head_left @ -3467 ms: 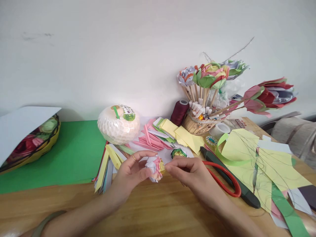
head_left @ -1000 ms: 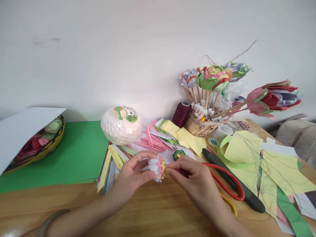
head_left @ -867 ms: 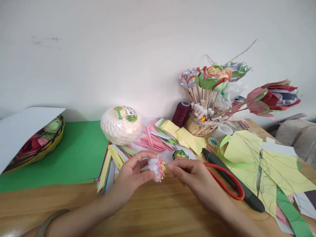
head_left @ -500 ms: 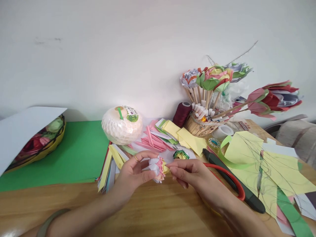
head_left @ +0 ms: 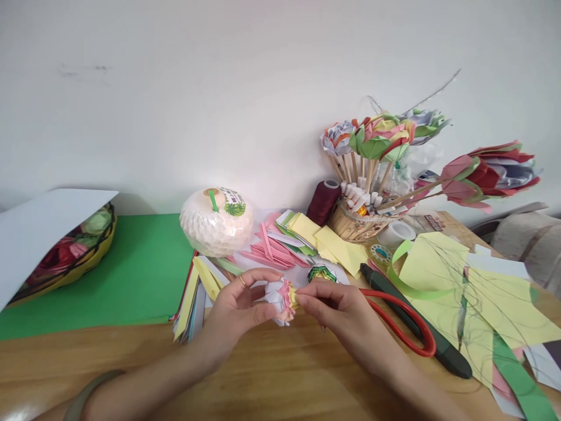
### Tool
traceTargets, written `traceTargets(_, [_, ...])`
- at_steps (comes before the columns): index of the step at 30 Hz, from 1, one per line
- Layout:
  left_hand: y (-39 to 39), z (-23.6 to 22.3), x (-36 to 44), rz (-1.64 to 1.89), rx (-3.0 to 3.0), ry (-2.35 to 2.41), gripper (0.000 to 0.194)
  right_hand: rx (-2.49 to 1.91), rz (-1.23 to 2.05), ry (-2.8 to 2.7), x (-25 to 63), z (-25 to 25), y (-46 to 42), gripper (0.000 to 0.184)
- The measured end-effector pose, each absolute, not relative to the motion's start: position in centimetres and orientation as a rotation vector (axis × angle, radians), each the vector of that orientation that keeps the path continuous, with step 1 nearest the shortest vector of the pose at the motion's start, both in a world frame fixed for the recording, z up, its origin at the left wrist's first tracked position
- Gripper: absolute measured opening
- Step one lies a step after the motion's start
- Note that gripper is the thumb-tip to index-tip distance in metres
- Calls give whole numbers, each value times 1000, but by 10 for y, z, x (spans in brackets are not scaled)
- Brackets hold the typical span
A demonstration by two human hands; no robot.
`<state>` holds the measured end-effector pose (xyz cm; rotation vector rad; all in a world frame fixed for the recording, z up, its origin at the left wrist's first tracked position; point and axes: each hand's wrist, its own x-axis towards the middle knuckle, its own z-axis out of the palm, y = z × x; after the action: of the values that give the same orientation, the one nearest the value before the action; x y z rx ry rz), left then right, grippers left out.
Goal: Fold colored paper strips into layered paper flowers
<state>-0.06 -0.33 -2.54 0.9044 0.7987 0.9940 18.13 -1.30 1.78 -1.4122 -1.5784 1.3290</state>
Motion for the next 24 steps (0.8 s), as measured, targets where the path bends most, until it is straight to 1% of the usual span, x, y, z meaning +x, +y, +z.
traceTargets(4, [-3,-25,-1,1001,924,797,28,-1391,1277,-1605,182,17,-13,21])
traceTargets(9, [-3,-24,-1,995,943,778,28,-1355,1308,-1556,182,17,-13,22])
traceTargets(16, [-4,-26,-2,1000,945,767,28,-1346,1479,-1343,181,12,-11,28])
traceTargets(20, [-4,-27,-2,1017,940,757,27,-1270,1571,-1277,181,10,-10,25])
traceTargets(22, [-4,-26,-2,1028,916,765,25,-1287,1508,-1365,180,12,-11,21])
traceTargets(24, [-4,-24,-1,1029,891,773,25,-1334,1376,-1483,179,15,-12,17])
